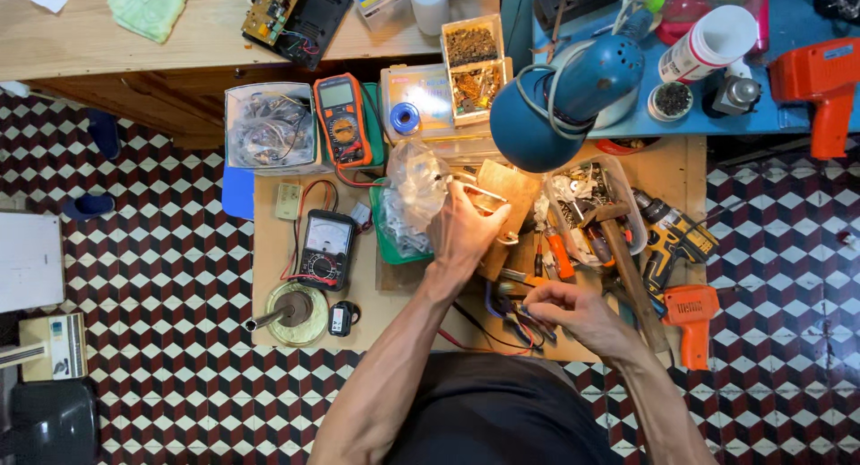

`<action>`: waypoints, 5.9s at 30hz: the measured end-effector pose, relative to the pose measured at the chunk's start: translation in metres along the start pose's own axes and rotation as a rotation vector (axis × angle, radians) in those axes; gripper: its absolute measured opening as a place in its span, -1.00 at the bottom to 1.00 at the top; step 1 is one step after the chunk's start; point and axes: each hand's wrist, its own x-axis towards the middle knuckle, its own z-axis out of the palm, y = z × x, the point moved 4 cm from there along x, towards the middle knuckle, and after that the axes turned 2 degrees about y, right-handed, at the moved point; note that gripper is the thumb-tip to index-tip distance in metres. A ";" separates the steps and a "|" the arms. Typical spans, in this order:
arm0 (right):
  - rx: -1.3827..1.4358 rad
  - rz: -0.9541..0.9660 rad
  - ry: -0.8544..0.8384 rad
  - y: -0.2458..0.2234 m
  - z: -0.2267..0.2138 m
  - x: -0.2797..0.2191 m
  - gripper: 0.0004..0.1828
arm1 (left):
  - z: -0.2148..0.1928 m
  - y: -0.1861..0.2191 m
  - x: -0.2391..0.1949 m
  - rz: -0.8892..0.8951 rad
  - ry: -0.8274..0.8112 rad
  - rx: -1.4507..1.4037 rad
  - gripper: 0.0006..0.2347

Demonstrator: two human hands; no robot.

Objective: The person opens a plastic bag and removes small electronic components. They then connect wires to a small circuit board and repeatedly adjust the connections under a work lamp.

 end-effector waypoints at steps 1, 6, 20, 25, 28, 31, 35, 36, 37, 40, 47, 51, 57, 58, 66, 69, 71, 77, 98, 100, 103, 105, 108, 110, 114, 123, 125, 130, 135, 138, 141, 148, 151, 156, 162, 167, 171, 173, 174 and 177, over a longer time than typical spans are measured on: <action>0.043 -0.006 0.030 0.010 -0.003 0.005 -0.74 | 0.011 0.001 0.005 -0.004 -0.013 0.026 -0.35; 0.214 -0.039 0.239 0.058 -0.020 0.034 -0.74 | 0.041 0.003 0.016 0.021 0.030 0.116 -0.37; 0.118 0.045 0.169 0.109 0.030 0.104 -0.51 | -0.040 -0.076 -0.061 -0.100 -0.037 -0.116 -0.71; 0.342 0.136 0.024 0.132 0.061 0.123 -0.70 | 0.017 -0.132 -0.081 0.063 -0.082 -0.332 -0.73; 0.444 0.080 -0.046 0.133 0.070 0.115 -0.75 | 0.042 -0.146 -0.076 0.082 -0.100 -0.341 -0.72; 0.423 0.063 -0.022 0.125 0.067 0.096 -0.78 | 0.050 -0.146 -0.081 0.047 -0.237 -0.408 -0.72; 0.295 0.001 -0.025 0.101 0.064 0.075 -0.77 | 0.047 -0.136 -0.087 -0.110 -0.377 -0.666 -0.72; 0.262 -0.012 -0.014 0.095 0.064 0.071 -0.77 | 0.048 -0.132 -0.088 -0.145 -0.406 -0.739 -0.72; 0.232 -0.021 0.009 0.090 0.064 0.067 -0.77 | 0.046 -0.130 -0.088 -0.140 -0.395 -0.734 -0.72; 0.195 -0.061 0.077 0.074 0.062 0.057 -0.77 | 0.050 -0.124 -0.088 -0.139 -0.395 -0.758 -0.73; 0.338 0.011 0.273 0.060 0.054 0.037 -0.76 | 0.073 -0.125 -0.089 -0.215 -0.481 -0.910 -0.73; 0.591 -0.020 0.259 0.057 0.054 0.037 -0.78 | 0.083 -0.129 -0.089 -0.229 -0.470 -0.970 -0.74; 0.467 -0.034 0.357 0.053 0.051 0.038 -0.76 | 0.097 -0.139 -0.086 -0.206 -0.469 -0.969 -0.73; 0.502 -0.013 0.370 0.054 0.050 0.037 -0.76 | 0.100 -0.141 -0.086 -0.250 -0.472 -1.027 -0.73; 0.381 -0.050 0.361 0.059 0.048 0.040 -0.74 | 0.094 -0.128 -0.088 -0.302 -0.451 -0.982 -0.72; 0.330 -0.055 0.337 0.056 0.048 0.041 -0.74 | 0.087 -0.116 -0.082 -0.220 -0.380 -0.797 -0.72; 0.333 -0.009 0.346 0.056 0.046 0.041 -0.75 | 0.089 -0.111 -0.079 -0.264 -0.358 -0.799 -0.74; 0.488 -0.093 0.327 0.052 0.044 0.038 -0.80 | 0.101 -0.107 -0.081 -0.332 -0.339 -0.898 -0.78; 0.350 -0.088 0.387 0.050 0.037 0.029 -0.76 | 0.110 -0.101 -0.088 -0.549 -0.379 -1.210 -0.83; 0.313 -0.103 0.401 0.047 0.037 0.028 -0.75 | 0.113 -0.102 -0.086 -0.563 -0.388 -1.237 -0.83; 0.263 -0.122 0.419 0.043 0.038 0.025 -0.74 | 0.118 -0.106 -0.088 -0.578 -0.394 -1.231 -0.83; 0.262 -0.130 0.425 0.037 0.039 0.022 -0.73 | 0.121 -0.107 -0.087 -0.596 -0.395 -1.260 -0.83; 0.265 -0.149 0.418 0.028 0.044 0.018 -0.74 | 0.121 -0.108 -0.083 -0.589 -0.413 -1.224 -0.80; 0.111 -0.170 0.434 0.023 0.054 0.013 -0.75 | 0.118 -0.109 -0.074 -0.688 -0.380 -1.362 -0.76; 0.110 -0.176 0.422 0.018 0.057 0.008 -0.74 | 0.105 -0.107 -0.079 -0.707 -0.483 -1.314 -0.66; 0.515 -0.050 0.483 0.034 0.043 0.023 -0.73 | 0.084 -0.090 -0.095 -0.687 -0.635 -1.267 -0.65; 0.497 -0.052 0.427 0.036 0.046 0.025 -0.73 | 0.082 -0.084 -0.098 -0.598 -0.676 -1.276 -0.66; 0.381 -0.039 0.396 0.039 0.043 0.025 -0.67 | 0.076 -0.069 -0.105 -0.475 -0.694 -1.272 -0.65; 0.315 0.002 0.420 0.041 0.043 0.015 -0.58 | 0.066 -0.066 -0.107 -0.498 -0.656 -1.202 -0.64; 0.133 -0.077 0.429 0.037 0.045 0.013 -0.73 | 0.067 -0.066 -0.105 -0.458 -0.634 -1.241 -0.64; 0.188 -0.069 0.418 0.038 0.043 0.014 -0.72 | 0.071 -0.073 -0.108 -0.467 -0.628 -1.306 -0.66; 0.164 -0.134 0.387 0.033 0.048 0.015 -0.72 | 0.099 -0.094 -0.106 -0.446 -0.486 -1.256 -0.73; 0.136 -0.192 0.377 0.026 0.049 0.015 -0.70 | 0.112 -0.100 -0.104 -0.462 -0.450 -1.321 -0.74; 0.060 -0.252 0.342 0.023 0.055 0.005 -0.72 | 0.117 -0.114 -0.091 -0.791 -0.318 -1.550 -0.82; 0.255 -0.233 0.228 0.017 0.058 0.007 -0.69 | 0.095 -0.106 -0.101 -0.585 -0.363 -1.163 -0.74; 0.296 -0.191 0.127 -0.004 0.079 0.017 -0.72 | 0.056 -0.103 -0.123 -0.431 -0.469 -1.128 -0.65; 0.417 -0.244 0.325 -0.038 0.067 0.043 -0.71 | 0.009 -0.111 -0.153 -0.346 -0.422 -0.957 -0.48; 0.174 -0.286 0.339 -0.055 0.068 0.052 -0.71 | -0.010 -0.108 -0.146 -0.272 -0.257 -1.047 -0.63; 0.051 -0.307 0.347 -0.061 0.068 0.054 -0.70 | -0.017 -0.106 -0.140 -0.232 -0.177 -1.091 -0.71; -0.066 -0.379 0.177 -0.076 0.084 0.064 -0.67 | -0.048 -0.111 -0.108 -0.182 0.108 -0.764 -0.68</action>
